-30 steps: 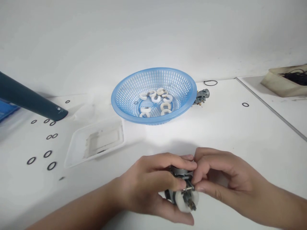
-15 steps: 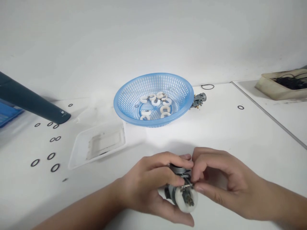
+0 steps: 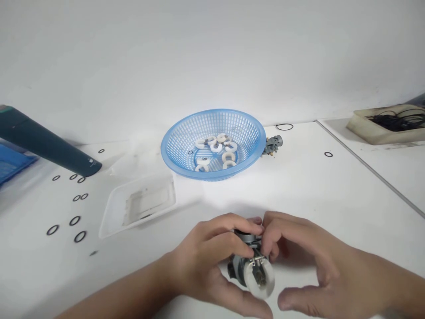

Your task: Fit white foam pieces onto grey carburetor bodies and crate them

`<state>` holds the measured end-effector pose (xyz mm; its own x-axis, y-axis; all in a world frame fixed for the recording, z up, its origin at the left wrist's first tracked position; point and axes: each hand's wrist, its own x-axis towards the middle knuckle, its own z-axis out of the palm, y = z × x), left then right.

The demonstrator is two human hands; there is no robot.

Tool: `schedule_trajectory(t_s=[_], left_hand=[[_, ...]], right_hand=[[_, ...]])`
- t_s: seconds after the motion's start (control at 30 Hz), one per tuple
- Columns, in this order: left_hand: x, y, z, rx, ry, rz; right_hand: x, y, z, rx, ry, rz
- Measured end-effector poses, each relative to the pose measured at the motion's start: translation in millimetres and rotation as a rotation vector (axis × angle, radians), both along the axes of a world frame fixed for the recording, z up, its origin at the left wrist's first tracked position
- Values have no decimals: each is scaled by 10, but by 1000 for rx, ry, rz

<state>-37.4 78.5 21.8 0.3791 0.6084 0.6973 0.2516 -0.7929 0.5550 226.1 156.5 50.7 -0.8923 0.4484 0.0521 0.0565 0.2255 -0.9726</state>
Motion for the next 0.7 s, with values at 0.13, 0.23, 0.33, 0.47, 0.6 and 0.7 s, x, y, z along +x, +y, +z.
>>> schedule_trajectory(t_s=[0.13,0.23,0.33,0.47,0.6,0.7], left_hand=[[-50,32,-7,-12,37,-17],[-122,74,-25,-44,102,-54],[-193,103,-45,-77,160,-65],[-203,95,-48,-190,211,-41],[-107,63,-62,-419,120,80],[-39,60,-75,-608,32,141]], right_hand=[[10,-3,7,-3,-93,-19],[22,-19,-12,-23,-199,-34],[12,-49,-61,14,-210,-58],[-78,-113,-121,64,-187,-118],[-233,-169,-141,135,-235,-245],[-318,-162,-155,144,-186,-310]])
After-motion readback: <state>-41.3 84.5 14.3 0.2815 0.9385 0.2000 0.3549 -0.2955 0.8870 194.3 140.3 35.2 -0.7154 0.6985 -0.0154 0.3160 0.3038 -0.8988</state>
